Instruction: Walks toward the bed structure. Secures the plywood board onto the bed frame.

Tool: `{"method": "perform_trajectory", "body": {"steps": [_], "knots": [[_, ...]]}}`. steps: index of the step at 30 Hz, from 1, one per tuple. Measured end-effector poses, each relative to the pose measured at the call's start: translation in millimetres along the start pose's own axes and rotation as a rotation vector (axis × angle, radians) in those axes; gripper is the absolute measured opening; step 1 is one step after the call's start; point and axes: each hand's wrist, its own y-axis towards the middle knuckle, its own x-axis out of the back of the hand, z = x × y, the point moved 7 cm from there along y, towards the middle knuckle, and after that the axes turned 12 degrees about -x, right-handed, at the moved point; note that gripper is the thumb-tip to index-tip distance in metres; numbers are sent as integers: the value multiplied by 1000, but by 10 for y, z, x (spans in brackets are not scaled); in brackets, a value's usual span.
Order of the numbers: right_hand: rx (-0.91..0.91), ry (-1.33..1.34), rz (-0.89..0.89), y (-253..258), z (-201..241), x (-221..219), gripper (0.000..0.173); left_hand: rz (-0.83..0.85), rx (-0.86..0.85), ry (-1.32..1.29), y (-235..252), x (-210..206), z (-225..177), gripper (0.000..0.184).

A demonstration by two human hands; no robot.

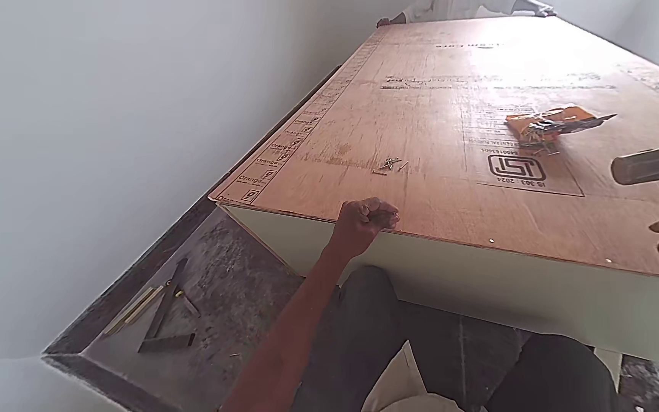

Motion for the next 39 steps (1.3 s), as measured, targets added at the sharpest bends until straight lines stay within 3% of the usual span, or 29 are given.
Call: {"method": "perform_trajectory", "body": {"steps": [3,10,15,18,23,26,31,37,39], "knots": [[-23,311,227,-265,171,-252,12,22,-13,42,3,-2,16,15],[236,337,489,-637,682,-708,22,14,7,44,2,1,8,13],[438,88,340,-766,917,-1003,28,20,13,50,4,-11,21,13],[442,-61,289,-766,1094,-1143,33,27,1,71,-10,-1,24,15],[519,-334,230,-695,1562,-1417,38,24,-9,118,6,-4,40,32],[592,-498,190,-710,1819,-1654,32,35,12,131,-1,-4,51,42],[414,-1005,300,-551,1642,-2094,11,44,75,106,5,-13,53,48],[587,-674,-20,-753,1931,-1820,17,55,62,118,7,-16,38,58],[620,-694,-51,-765,1885,-1904,15,57,64,107,7,-17,37,62]]}}
